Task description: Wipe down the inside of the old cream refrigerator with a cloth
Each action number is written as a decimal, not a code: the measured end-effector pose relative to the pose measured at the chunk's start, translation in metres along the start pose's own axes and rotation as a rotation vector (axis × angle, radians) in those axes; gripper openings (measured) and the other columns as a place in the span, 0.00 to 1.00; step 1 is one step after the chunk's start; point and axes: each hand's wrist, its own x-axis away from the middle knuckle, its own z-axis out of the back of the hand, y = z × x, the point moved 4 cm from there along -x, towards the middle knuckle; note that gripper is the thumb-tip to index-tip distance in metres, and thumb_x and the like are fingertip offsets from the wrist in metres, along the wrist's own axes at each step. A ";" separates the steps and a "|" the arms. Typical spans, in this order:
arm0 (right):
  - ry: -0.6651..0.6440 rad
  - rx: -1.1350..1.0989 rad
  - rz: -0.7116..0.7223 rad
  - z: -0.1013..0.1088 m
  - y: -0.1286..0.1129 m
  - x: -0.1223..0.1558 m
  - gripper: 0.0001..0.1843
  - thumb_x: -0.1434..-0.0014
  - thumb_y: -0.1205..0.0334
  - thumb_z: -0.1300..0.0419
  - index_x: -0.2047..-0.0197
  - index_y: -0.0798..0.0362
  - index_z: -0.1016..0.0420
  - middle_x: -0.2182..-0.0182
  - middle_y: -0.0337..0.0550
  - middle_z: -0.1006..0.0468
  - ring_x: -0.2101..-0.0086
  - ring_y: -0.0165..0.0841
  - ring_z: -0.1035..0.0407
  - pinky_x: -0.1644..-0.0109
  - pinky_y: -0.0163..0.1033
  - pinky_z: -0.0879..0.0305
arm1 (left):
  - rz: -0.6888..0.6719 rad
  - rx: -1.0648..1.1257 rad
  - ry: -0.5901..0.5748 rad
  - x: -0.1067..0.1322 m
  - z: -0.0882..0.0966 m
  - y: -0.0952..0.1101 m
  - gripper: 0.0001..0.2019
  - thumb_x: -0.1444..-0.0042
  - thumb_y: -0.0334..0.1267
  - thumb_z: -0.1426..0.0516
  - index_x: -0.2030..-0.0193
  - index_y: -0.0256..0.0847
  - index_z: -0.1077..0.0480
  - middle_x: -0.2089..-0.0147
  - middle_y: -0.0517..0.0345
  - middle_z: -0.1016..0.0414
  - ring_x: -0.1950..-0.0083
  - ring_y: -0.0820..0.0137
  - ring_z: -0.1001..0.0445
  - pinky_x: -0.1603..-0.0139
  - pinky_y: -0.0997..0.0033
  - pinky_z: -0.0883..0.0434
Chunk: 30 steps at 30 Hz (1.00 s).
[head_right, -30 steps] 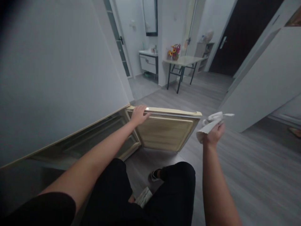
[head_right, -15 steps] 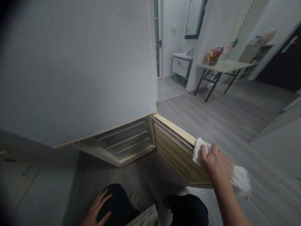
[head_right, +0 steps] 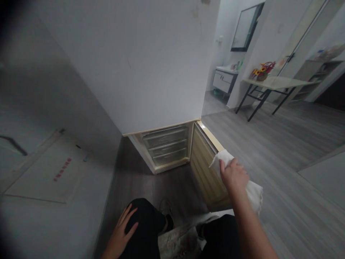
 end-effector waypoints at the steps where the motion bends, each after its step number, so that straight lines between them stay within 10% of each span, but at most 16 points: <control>1: -0.008 0.007 0.027 0.001 -0.006 0.005 0.37 0.27 0.38 0.57 0.45 0.67 0.31 0.57 0.71 0.23 0.56 0.62 0.22 0.55 0.56 0.27 | 0.007 0.004 0.020 -0.003 0.002 -0.005 0.25 0.36 0.51 0.44 0.33 0.55 0.28 0.22 0.55 0.38 0.21 0.51 0.41 0.24 0.41 0.39; 9: -0.212 -0.106 0.271 0.001 -0.074 0.073 0.33 0.30 0.43 0.45 0.39 0.68 0.37 0.49 0.70 0.26 0.55 0.56 0.22 0.52 0.51 0.28 | 0.011 -0.029 0.039 -0.030 -0.006 -0.004 0.23 0.37 0.51 0.44 0.39 0.44 0.25 0.25 0.45 0.35 0.22 0.48 0.39 0.25 0.42 0.37; 14: -0.266 -0.322 0.302 -0.004 -0.132 0.105 0.31 0.26 0.44 0.55 0.38 0.65 0.40 0.44 0.71 0.30 0.54 0.55 0.23 0.51 0.53 0.29 | -0.006 0.021 -0.028 -0.041 -0.027 0.037 0.26 0.42 0.47 0.39 0.37 0.46 0.28 0.28 0.45 0.30 0.21 0.44 0.43 0.23 0.32 0.47; 19: -0.340 -0.642 0.525 -0.019 -0.171 0.128 0.17 0.26 0.52 0.56 0.48 0.55 0.36 0.53 0.54 0.23 0.57 0.42 0.25 0.51 0.42 0.33 | -0.083 0.565 -0.029 -0.072 -0.041 0.093 0.42 0.46 0.53 0.35 0.28 0.43 0.41 0.24 0.36 0.38 0.23 0.48 0.38 0.24 0.44 0.39; 23: -0.558 -0.866 0.808 -0.041 -0.163 0.156 0.17 0.26 0.47 0.53 0.59 0.51 0.34 0.66 0.42 0.25 0.63 0.36 0.29 0.56 0.38 0.35 | -0.029 0.754 0.036 -0.126 -0.026 0.104 0.39 0.46 0.61 0.36 0.33 0.42 0.38 0.32 0.36 0.29 0.30 0.49 0.28 0.29 0.49 0.31; 30: -0.364 -0.923 0.482 -0.091 -0.104 0.150 0.21 0.27 0.43 0.51 0.60 0.51 0.30 0.67 0.43 0.23 0.65 0.39 0.27 0.57 0.42 0.32 | 0.127 0.665 0.201 -0.208 0.009 0.056 0.30 0.32 0.60 0.49 0.33 0.42 0.44 0.30 0.33 0.34 0.29 0.53 0.31 0.29 0.53 0.32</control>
